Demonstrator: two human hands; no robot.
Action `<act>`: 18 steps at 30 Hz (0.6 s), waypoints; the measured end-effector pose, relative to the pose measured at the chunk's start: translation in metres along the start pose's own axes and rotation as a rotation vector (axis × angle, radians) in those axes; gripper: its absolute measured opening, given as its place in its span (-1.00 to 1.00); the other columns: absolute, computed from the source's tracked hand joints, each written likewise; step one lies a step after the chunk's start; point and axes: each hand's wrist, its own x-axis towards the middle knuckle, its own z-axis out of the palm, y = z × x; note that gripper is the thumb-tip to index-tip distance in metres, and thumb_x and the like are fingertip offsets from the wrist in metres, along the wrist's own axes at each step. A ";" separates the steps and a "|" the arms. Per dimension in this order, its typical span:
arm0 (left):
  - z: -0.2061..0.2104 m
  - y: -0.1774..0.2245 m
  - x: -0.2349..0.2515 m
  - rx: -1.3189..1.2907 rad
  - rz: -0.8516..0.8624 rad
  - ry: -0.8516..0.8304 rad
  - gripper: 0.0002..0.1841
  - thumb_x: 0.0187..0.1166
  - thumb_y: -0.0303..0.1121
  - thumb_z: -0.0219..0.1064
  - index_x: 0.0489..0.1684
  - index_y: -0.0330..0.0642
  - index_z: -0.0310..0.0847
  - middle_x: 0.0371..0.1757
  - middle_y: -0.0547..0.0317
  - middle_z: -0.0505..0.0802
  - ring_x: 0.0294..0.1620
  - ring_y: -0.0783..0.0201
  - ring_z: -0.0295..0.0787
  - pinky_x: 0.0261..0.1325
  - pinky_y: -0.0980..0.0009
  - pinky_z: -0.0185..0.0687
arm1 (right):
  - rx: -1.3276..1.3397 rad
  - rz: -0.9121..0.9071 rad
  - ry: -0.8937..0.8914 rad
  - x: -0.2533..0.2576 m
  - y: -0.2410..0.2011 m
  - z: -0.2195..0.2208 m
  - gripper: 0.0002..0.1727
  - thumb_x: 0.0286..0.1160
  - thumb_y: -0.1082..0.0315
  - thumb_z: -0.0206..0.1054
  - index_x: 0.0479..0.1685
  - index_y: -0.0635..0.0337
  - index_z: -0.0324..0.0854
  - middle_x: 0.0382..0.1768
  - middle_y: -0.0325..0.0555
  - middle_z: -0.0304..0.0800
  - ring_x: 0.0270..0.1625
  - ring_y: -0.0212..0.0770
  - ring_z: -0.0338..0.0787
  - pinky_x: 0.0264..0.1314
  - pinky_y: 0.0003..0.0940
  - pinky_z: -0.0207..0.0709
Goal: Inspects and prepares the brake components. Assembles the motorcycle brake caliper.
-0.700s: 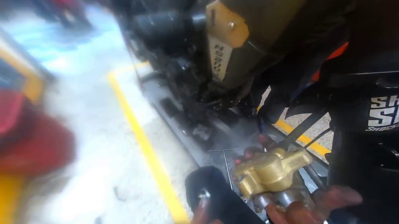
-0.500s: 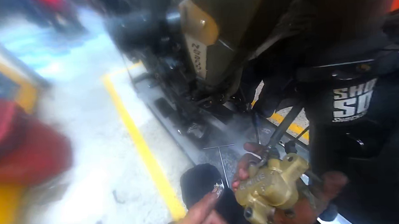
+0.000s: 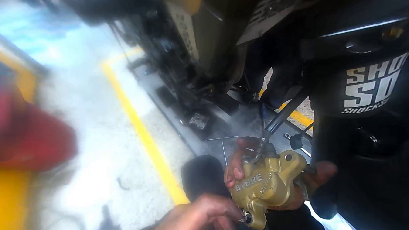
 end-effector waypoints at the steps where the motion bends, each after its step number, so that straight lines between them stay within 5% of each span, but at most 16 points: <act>1: -0.001 0.001 0.002 0.018 -0.006 -0.021 -0.55 0.55 -0.35 0.39 0.38 -0.23 0.42 -0.09 0.03 0.80 -0.04 0.32 0.77 0.12 0.42 0.70 | 0.011 0.004 0.044 0.004 -0.003 0.010 -0.10 0.01 -0.48 0.46 0.19 0.11 0.72 -0.22 -0.11 0.89 -0.18 -0.21 0.91 -0.13 -0.32 0.81; 3: -0.003 0.004 0.006 0.102 -0.014 -0.055 -0.56 0.55 -0.36 0.39 0.37 -0.25 0.44 -0.10 0.01 0.79 -0.06 0.31 0.78 0.11 0.40 0.73 | 0.022 0.026 0.079 0.005 -0.005 0.013 -0.05 -0.10 -0.51 0.50 0.13 0.15 0.72 -0.26 -0.12 0.87 -0.22 -0.21 0.90 -0.17 -0.34 0.81; 7: -0.003 0.015 0.010 0.563 0.012 -0.053 -0.66 0.55 -0.33 0.40 0.25 -0.12 0.58 -0.15 0.02 0.81 -0.09 0.16 0.77 0.05 0.23 0.70 | 0.073 -0.002 -0.024 -0.004 0.001 -0.007 0.02 0.10 -0.49 0.42 0.35 0.25 0.60 -0.07 0.05 0.85 -0.05 -0.08 0.89 0.04 -0.17 0.79; 11: 0.002 0.032 0.002 1.033 -0.004 -0.045 -0.64 0.59 -0.26 0.35 0.36 0.13 0.63 -0.24 0.01 0.79 -0.20 0.00 0.73 -0.15 0.11 0.60 | 0.066 0.058 0.033 -0.011 -0.003 -0.010 0.05 0.03 -0.52 0.43 0.38 0.20 0.54 -0.03 0.06 0.81 -0.01 -0.04 0.86 0.08 -0.10 0.76; 12: 0.004 0.035 -0.001 1.103 -0.013 -0.037 -0.62 0.60 -0.26 0.35 0.39 0.15 0.63 -0.25 -0.01 0.79 -0.22 -0.02 0.72 -0.15 0.10 0.59 | 0.041 0.064 0.086 -0.011 -0.006 -0.003 0.03 -0.03 -0.53 0.44 0.30 0.17 0.58 -0.09 0.02 0.83 -0.05 -0.07 0.89 0.02 -0.16 0.80; 14: 0.010 0.039 -0.009 1.207 -0.038 0.004 -0.57 0.60 -0.27 0.36 0.46 0.15 0.62 -0.27 -0.03 0.80 -0.25 -0.02 0.72 -0.14 0.10 0.59 | 0.073 0.068 0.026 -0.018 -0.007 -0.006 0.05 0.14 -0.49 0.37 0.47 0.22 0.53 0.08 0.10 0.79 0.13 -0.01 0.82 0.26 -0.08 0.69; 18: 0.033 0.034 -0.024 1.367 -0.118 0.109 -0.52 0.60 -0.32 0.36 0.55 0.11 0.60 -0.32 -0.05 0.80 -0.27 -0.03 0.73 -0.11 0.10 0.60 | 0.115 0.036 0.097 -0.021 0.002 -0.001 0.10 0.04 -0.57 0.37 0.39 0.26 0.60 -0.01 0.13 0.82 0.05 0.04 0.85 0.20 -0.04 0.73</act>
